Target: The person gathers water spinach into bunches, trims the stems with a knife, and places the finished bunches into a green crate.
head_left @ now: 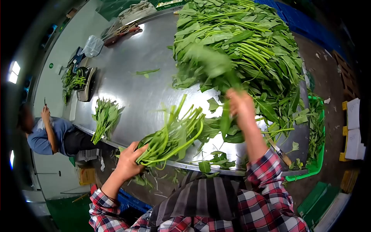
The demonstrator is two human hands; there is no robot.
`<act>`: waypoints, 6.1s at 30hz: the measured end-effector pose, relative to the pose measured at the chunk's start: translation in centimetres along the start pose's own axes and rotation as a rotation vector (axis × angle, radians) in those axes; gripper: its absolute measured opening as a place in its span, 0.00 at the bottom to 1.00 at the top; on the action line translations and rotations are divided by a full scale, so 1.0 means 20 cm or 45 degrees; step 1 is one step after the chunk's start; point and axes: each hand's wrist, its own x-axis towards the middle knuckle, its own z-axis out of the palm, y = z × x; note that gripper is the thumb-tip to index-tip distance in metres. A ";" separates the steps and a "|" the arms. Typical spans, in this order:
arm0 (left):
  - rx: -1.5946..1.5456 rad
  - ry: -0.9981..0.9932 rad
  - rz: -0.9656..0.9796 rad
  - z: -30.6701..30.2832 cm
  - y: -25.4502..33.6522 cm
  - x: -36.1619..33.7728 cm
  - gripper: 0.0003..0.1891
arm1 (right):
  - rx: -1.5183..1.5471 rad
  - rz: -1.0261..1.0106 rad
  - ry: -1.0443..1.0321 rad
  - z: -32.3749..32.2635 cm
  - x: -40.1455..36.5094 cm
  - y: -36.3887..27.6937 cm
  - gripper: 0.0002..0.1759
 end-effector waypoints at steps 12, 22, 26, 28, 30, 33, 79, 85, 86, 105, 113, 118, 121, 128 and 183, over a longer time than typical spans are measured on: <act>-0.534 0.004 -0.108 0.07 0.04 0.03 0.27 | -0.257 0.275 -0.479 0.40 -0.27 -0.01 0.28; -1.200 -0.253 -0.631 0.01 -0.04 -0.14 0.30 | 1.634 0.038 -0.163 -0.44 0.08 0.07 0.07; -1.567 -0.124 -0.683 0.06 -0.05 -0.16 0.31 | 0.331 0.369 -0.018 -0.28 -0.10 0.05 0.23; -1.662 -0.091 -0.650 0.09 -0.06 -0.17 0.34 | 0.346 0.394 -0.420 -0.10 -0.19 0.07 0.25; -1.706 -0.087 -0.655 0.12 -0.05 -0.16 0.40 | 0.574 0.309 -0.595 0.12 -0.27 -0.09 0.36; -1.744 -0.076 -0.693 0.16 -0.04 -0.16 0.45 | 0.673 0.427 -0.994 0.32 -0.25 -0.11 0.18; -2.018 -0.336 -0.759 0.08 0.08 -0.53 0.47 | -0.944 -0.136 -0.688 0.09 0.01 -0.01 0.21; -2.053 -0.438 -0.718 0.01 -0.01 -0.47 0.48 | -0.743 -0.536 -1.390 0.43 -0.31 -0.18 0.33; -2.077 -0.451 -0.714 0.00 -0.04 -0.46 0.48 | -0.638 -0.477 -1.500 0.51 -0.33 -0.14 0.29; -2.044 -1.495 -0.120 0.10 -1.25 -0.43 0.35 | -2.269 -0.227 0.063 0.70 -0.23 -0.19 0.21; -1.882 -1.549 0.062 0.04 -1.27 -0.36 0.36 | -0.450 0.197 -1.464 1.40 -0.29 -0.16 0.18; -1.958 -1.653 -0.157 0.06 -1.23 -0.35 0.42 | -0.653 0.277 -1.078 1.11 -0.31 -0.09 0.15; -1.845 -1.644 -0.071 0.01 -1.21 -0.28 0.43 | -0.981 0.341 -0.513 0.75 -0.31 -0.03 0.15; -1.503 -2.038 0.041 0.01 -1.13 -0.01 0.35 | -0.829 0.120 -0.266 0.75 -0.47 -0.01 0.21; -2.651 -0.509 -0.781 0.82 -0.57 -0.59 0.13 | 0.100 0.871 -0.426 1.31 -0.94 0.31 0.10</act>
